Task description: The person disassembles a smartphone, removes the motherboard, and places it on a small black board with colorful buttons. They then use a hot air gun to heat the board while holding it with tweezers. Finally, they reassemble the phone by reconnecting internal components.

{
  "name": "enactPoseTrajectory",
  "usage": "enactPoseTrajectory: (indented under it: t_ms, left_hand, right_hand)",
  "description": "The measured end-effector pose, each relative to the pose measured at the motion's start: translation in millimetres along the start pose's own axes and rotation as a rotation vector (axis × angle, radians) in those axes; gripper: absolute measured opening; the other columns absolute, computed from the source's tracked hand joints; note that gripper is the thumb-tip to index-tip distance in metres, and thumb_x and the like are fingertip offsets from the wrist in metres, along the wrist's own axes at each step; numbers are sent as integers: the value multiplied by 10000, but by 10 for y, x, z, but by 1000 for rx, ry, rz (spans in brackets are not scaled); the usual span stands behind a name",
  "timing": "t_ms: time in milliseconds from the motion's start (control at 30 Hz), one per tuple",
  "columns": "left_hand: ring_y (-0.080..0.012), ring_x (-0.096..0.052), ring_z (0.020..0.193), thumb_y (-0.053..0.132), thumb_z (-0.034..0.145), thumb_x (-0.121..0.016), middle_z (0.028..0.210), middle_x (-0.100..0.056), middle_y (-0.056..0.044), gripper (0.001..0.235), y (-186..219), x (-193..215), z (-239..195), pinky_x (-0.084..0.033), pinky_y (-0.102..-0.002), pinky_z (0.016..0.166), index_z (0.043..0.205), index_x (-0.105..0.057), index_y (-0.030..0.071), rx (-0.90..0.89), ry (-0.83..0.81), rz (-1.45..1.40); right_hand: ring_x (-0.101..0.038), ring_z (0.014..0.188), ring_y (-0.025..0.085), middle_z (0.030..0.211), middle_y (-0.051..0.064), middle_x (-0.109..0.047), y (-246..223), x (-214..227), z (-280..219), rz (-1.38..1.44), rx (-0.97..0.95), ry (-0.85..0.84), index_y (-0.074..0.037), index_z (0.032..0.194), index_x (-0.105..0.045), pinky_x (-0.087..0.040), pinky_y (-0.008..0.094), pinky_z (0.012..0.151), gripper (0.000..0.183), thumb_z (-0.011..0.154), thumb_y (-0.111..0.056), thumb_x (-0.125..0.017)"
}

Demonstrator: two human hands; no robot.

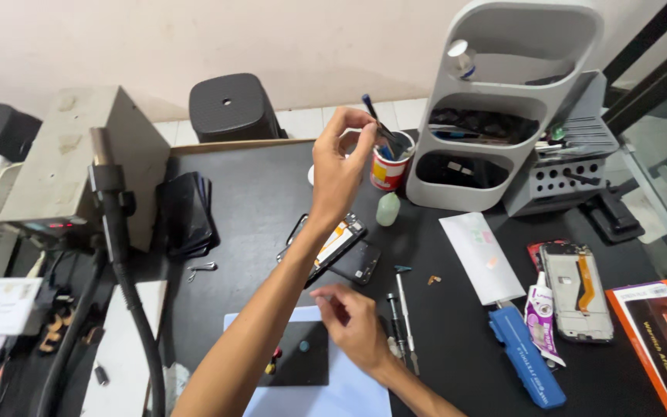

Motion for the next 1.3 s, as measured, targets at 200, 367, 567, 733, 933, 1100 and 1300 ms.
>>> enactPoseTrajectory:
  t_ms: [200, 367, 567, 733, 933, 1100, 1300]
  left_hand:
    - [-150, -735, 955, 74, 1039, -618, 1015, -688, -56, 78, 87, 290, -336, -505, -228, 747, 1066, -590, 7, 99, -12, -119]
    - [-180, -741, 960, 60, 1026, -610, 1046, -690, -84, 68, 26, 465, -556, -597, -298, 881, 1051, -600, -3, 129, 4, -231]
    - [-174, -717, 855, 87, 1017, -608, 924, -714, -119, 92, 27, 805, -1140, -580, -337, 824, 995, -580, 2, 361, 126, -298]
    - [-157, -714, 856, 116, 1006, -627, 922, -723, -121, 126, 44, 908, -1923, -565, -308, 847, 988, -585, -1, 538, 28, -290]
    - [-187, -688, 864, 132, 962, -657, 920, -702, -110, 132, -27, 1290, -2297, -549, -320, 810, 1011, -590, 30, 588, 20, -193]
    - [-310, -674, 1047, 151, 946, -712, 1094, -661, -181, 257, -138, 2150, -1812, -551, -442, 998, 1091, -539, 29, 501, 454, -881]
    - [-423, -544, 1287, 267, 915, -730, 1297, -561, -291, 482, 35, 2740, -1681, -459, -540, 1116, 1235, -478, 10, 290, 827, -1373]
  right_hand:
    - [-495, 592, 13, 645, -46, -569, 32, 27, 13, 3, -10, 12, -49, 1029, -745, -421, 219, 518, 127, 976, -118, -652]
    - [-486, 568, 28, 669, -31, -570, 134, 30, -1, 31, -67, 18, -23, 1074, -731, -405, 231, 501, 153, 971, -104, -652]
    - [-574, 692, 65, 904, 33, -597, 66, 6, 3, 317, -9, -21, -19, 1387, -457, -487, 225, 610, 473, 960, -127, -626]
    - [-612, 840, 125, 1059, 95, -631, 31, 134, -243, 395, 168, 31, 2, 1498, -377, -540, 260, 756, 581, 983, -164, -589]
    - [-694, 818, 183, 1039, 169, -715, 45, 21, -605, 63, 276, 32, 49, 1312, -611, -582, 297, 761, 329, 1081, -157, -500]
    - [-732, 824, 199, 1078, 194, -706, -310, -126, -630, -171, 522, 37, 46, 1269, -626, -604, 296, 752, 309, 1086, -158, -484]
    - [-737, 818, 228, 1078, 201, -708, -400, -214, -647, -377, 566, 13, 51, 1243, -636, -591, 308, 740, 300, 1022, -143, -576]
Point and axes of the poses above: each hand's wrist, its own z-axis towards the middle knuckle, its own x-axis out of the back of the hand, y = z × x, the point moved 9 cm from there along z, towards the middle knuckle
